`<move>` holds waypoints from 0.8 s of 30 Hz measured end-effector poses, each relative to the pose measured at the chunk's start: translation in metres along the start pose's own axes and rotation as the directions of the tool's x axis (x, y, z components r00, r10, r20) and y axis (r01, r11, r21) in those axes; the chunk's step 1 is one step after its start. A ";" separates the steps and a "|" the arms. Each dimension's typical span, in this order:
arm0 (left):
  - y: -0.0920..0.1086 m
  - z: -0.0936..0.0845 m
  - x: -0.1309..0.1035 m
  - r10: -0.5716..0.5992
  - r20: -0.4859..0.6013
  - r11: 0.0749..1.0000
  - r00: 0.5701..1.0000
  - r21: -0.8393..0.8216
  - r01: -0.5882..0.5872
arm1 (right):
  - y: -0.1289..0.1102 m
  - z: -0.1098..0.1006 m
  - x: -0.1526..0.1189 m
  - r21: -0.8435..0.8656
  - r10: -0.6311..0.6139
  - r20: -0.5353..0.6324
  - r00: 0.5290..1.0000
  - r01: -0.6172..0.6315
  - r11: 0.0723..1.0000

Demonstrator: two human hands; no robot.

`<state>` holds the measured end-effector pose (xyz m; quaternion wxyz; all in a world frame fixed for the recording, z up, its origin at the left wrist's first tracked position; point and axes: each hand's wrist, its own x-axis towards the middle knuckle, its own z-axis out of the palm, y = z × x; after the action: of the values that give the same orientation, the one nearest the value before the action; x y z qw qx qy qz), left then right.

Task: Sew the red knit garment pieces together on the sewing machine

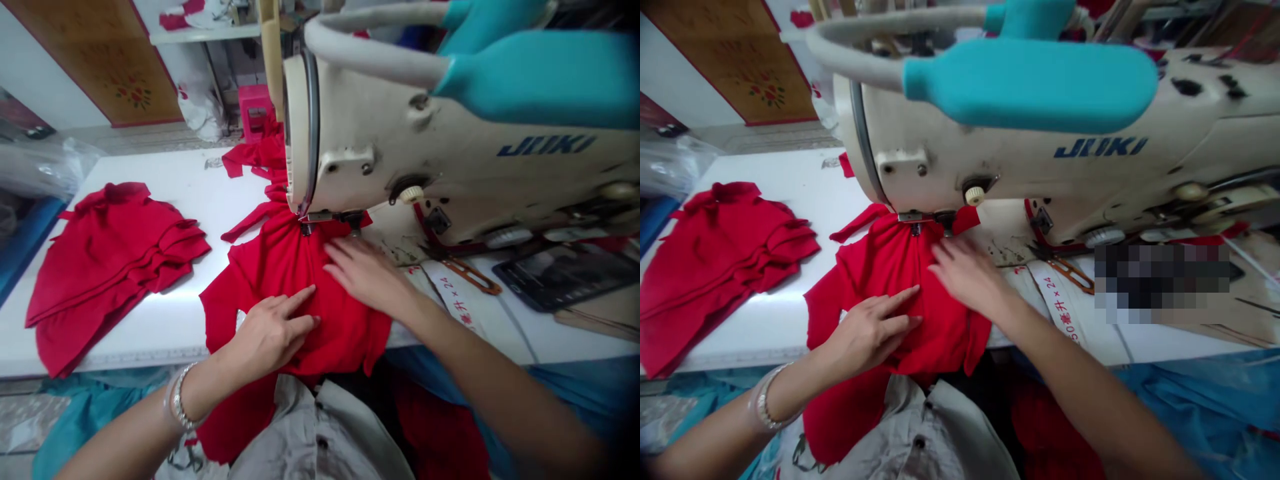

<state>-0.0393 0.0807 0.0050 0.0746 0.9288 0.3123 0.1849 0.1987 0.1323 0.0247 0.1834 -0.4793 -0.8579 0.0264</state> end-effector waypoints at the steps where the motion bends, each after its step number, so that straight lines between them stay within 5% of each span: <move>1: 0.000 0.000 0.000 -0.006 -0.004 1.000 1.000 -0.003 0.006 | 0.008 0.001 0.006 -0.161 0.094 0.002 0.996 -0.092 0.983; 3: 0.000 0.000 0.001 -0.016 -0.011 1.000 1.000 -0.006 0.016 | 0.014 0.005 0.008 -0.311 0.162 -0.050 0.986 -0.170 0.935; 8: -0.002 -0.002 0.004 -0.027 0.037 0.999 0.999 -0.028 0.028 | -0.004 0.023 -0.001 -0.070 -0.171 0.000 0.985 0.171 0.983; 13: -0.012 -0.003 0.012 -0.055 0.068 0.998 0.996 -0.019 0.056 | -0.001 0.035 0.012 -0.122 -0.101 0.117 0.988 0.116 0.986; 24: -0.044 -0.007 0.037 -0.051 0.097 0.997 0.994 0.058 0.046 | 0.006 0.041 0.015 -0.163 -0.020 0.025 0.999 0.024 0.986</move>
<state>-0.0392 0.1379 0.0110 0.0687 0.9306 0.3358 0.1285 0.1827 0.1536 -0.0109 0.1336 -0.4827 -0.8646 -0.0406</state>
